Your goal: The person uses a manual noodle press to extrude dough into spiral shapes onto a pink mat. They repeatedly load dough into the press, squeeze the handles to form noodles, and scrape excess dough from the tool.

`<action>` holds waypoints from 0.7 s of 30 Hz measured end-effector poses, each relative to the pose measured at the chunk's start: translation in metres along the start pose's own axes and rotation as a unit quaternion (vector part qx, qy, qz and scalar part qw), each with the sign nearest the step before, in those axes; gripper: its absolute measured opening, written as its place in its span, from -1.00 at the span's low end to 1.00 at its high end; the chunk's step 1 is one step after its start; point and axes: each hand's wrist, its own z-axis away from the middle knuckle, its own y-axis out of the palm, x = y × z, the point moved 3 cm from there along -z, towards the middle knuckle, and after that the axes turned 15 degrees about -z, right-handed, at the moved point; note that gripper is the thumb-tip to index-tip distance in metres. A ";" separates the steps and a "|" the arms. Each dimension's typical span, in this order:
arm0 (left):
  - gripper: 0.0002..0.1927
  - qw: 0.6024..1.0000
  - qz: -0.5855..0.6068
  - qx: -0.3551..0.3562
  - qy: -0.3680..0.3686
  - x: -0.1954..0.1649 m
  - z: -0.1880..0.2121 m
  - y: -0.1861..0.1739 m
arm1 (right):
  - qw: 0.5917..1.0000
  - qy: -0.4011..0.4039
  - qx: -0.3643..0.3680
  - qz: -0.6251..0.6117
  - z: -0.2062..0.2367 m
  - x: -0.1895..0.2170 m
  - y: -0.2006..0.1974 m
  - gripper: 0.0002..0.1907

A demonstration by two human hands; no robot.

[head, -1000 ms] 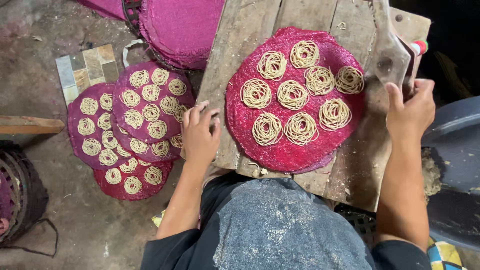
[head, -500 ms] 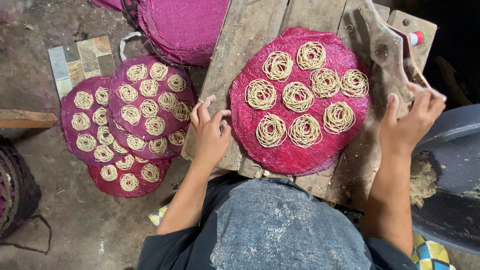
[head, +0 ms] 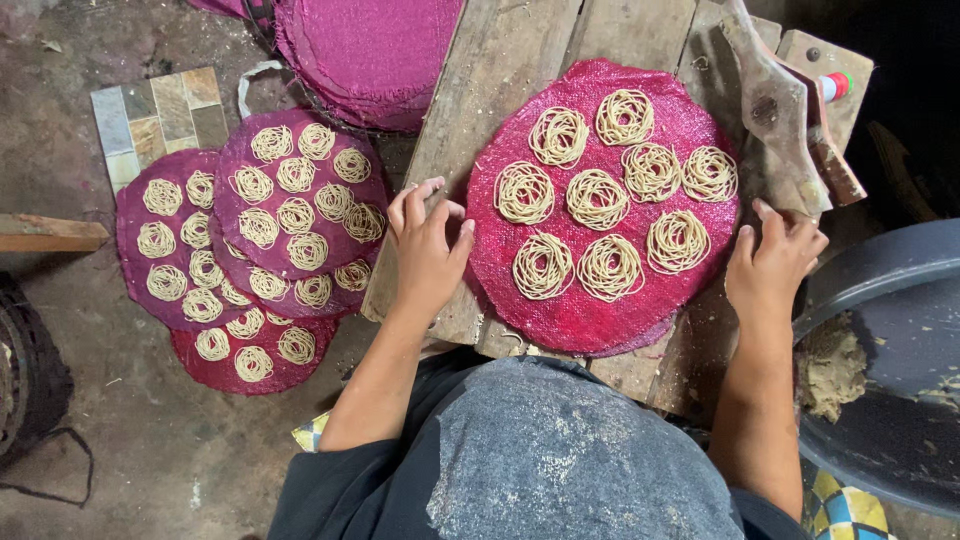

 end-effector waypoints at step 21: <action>-0.58 0.963 0.253 0.048 -0.076 0.024 -0.031 -0.004 | 0.887 0.240 0.125 -0.373 -0.058 -0.027 0.032 -0.84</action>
